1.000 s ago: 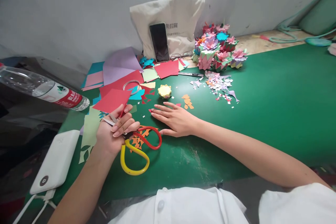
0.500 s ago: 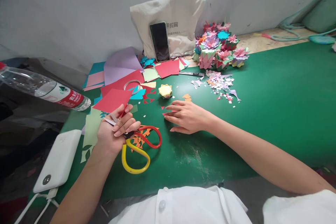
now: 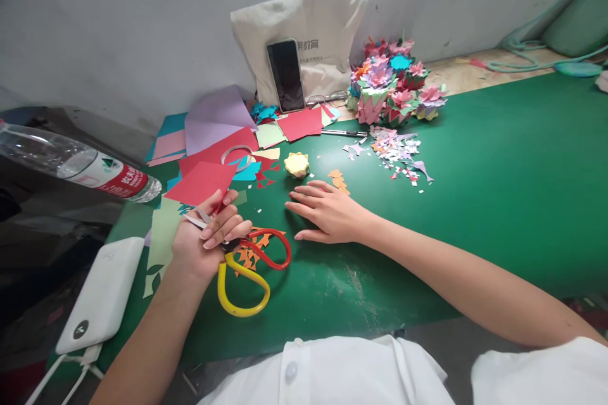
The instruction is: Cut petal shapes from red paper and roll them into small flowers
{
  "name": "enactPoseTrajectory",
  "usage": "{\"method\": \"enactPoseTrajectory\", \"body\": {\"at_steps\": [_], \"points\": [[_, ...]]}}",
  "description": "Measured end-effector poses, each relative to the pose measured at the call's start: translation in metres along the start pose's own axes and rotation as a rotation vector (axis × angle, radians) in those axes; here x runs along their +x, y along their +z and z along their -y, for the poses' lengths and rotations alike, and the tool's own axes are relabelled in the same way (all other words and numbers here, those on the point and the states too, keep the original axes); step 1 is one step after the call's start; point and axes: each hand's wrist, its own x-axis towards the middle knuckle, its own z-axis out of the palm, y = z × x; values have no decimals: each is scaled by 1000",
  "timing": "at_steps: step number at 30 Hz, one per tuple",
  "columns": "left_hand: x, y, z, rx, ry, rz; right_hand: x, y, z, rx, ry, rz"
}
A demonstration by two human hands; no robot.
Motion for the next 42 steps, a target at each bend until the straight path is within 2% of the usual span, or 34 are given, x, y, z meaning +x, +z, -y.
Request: {"method": "enactPoseTrajectory", "body": {"at_steps": [3, 7, 11, 13, 21, 27, 30, 33, 35, 39, 42], "points": [[0, 0, 1, -4, -1, -6, 1, 2, 4, 33, -44, 29], [1, 1, 0, -4, -2, -15, -4, -3, 7, 63, -189, 33], [2, 1, -2, -7, 9, -25, -19, -9, 18, 61, -307, 12], [1, 2, -3, -12, 20, -30, -30, -11, 24, 46, -316, 8], [1, 1, -4, -26, 62, -46, -74, -22, 35, -92, -145, -24], [1, 1, -5, -14, 53, -49, -103, -31, 23, -229, 15, -53], [1, 1, -5, -13, 52, -54, -113, -34, 12, -357, 174, -39], [1, 1, -5, -16, 54, -58, -120, -37, -2, -492, 369, -31], [1, 2, -5, -18, 52, -59, -123, -40, -13, -563, 438, -66], [2, 1, -5, -23, 41, -56, -124, -46, -27, -599, 454, -162], [1, 1, -4, -36, 44, -52, -113, -47, -20, -565, 462, -213]]}}
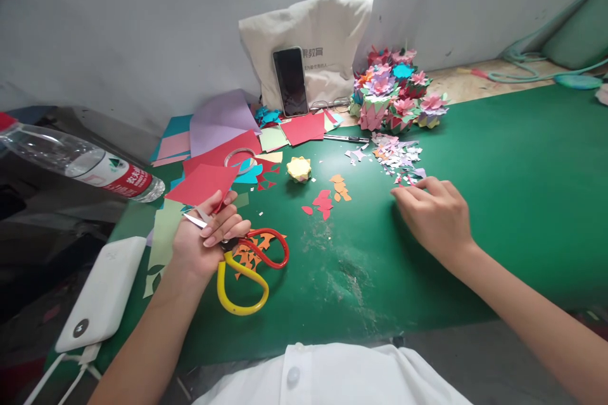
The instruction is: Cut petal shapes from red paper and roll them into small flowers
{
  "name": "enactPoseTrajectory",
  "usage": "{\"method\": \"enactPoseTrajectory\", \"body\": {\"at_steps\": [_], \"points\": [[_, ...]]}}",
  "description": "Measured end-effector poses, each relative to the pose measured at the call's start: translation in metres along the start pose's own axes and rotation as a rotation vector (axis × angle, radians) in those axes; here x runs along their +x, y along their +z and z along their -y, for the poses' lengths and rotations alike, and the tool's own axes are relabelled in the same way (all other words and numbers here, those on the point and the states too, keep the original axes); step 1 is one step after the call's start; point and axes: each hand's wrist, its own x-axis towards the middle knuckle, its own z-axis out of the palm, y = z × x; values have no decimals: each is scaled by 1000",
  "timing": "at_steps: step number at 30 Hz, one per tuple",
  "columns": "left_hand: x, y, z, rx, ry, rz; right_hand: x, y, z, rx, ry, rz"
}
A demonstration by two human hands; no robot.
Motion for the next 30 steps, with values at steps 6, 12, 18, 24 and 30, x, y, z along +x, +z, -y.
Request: {"method": "enactPoseTrajectory", "body": {"at_steps": [6, 12, 18, 24, 30], "points": [[-2, 1, 13, -44, 42, 3, 23, -34, 83, 591, -44, -17], [-10, 3, 34, -66, 50, 41, 35, -49, 159, 756, -132, 198], [-9, 3, 38, 149, -39, -30, 28, -33, 163, 992, 59, 208], [21, -7, -3, 171, 54, -131, 14, -36, 156, 1042, 185, 34], [39, -26, -14, 192, -49, -186, -5, -35, 155, 1020, 321, -63]]}}
